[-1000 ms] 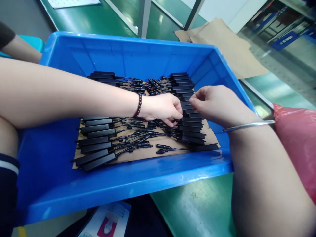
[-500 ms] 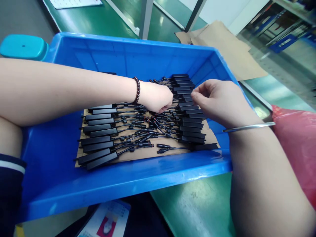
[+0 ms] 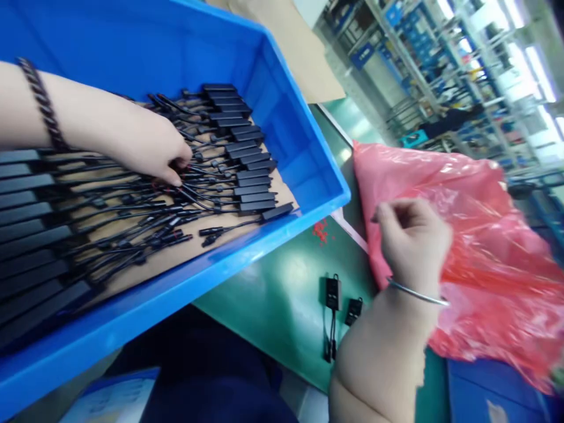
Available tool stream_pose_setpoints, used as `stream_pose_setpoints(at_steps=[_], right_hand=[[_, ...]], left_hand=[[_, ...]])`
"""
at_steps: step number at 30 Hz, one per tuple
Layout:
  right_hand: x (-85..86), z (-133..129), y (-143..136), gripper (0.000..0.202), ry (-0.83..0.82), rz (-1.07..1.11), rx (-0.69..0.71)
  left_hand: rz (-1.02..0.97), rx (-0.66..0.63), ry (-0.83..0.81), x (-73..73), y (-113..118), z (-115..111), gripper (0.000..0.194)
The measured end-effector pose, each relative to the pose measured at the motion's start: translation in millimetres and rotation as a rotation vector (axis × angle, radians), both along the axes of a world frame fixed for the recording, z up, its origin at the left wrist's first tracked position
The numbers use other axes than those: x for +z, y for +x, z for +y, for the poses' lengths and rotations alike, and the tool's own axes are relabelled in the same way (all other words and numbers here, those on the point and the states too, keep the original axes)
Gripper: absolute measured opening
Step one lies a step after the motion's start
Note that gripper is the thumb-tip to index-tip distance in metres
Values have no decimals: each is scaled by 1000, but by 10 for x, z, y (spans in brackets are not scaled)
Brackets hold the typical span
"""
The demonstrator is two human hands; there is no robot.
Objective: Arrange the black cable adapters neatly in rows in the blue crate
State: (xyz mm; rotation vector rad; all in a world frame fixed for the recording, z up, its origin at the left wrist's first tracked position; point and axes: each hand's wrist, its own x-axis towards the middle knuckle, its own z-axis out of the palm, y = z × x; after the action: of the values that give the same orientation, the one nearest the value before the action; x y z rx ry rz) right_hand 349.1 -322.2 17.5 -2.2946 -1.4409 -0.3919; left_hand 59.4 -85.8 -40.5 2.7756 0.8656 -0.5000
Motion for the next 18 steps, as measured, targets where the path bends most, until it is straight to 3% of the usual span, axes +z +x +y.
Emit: stream_pose_setpoints(at_steps=[3,6,8,12,15,18], right_hand=[[-467,-275,429,24,-339,138,-60],[-949,-329,554,24,-430,166,-30],[-1173,-262,517,26,-417,154,39],[-1378,-24,413,33,-340,83,115],[-1453,89,355,34,-355,-9,131],[-1525,98,326,31,-387,-73,90]], left_hand=[[-107,48,-76,-120,-17,71,24],[-150,49,-87,-179,-51,116,36],[-130,42,-61,-197,-56,136,39],[-36,53,3,-152,-24,121,32],[19,-1,85,0,-26,8,25],[-80,-27,54,171,-33,-154,27]])
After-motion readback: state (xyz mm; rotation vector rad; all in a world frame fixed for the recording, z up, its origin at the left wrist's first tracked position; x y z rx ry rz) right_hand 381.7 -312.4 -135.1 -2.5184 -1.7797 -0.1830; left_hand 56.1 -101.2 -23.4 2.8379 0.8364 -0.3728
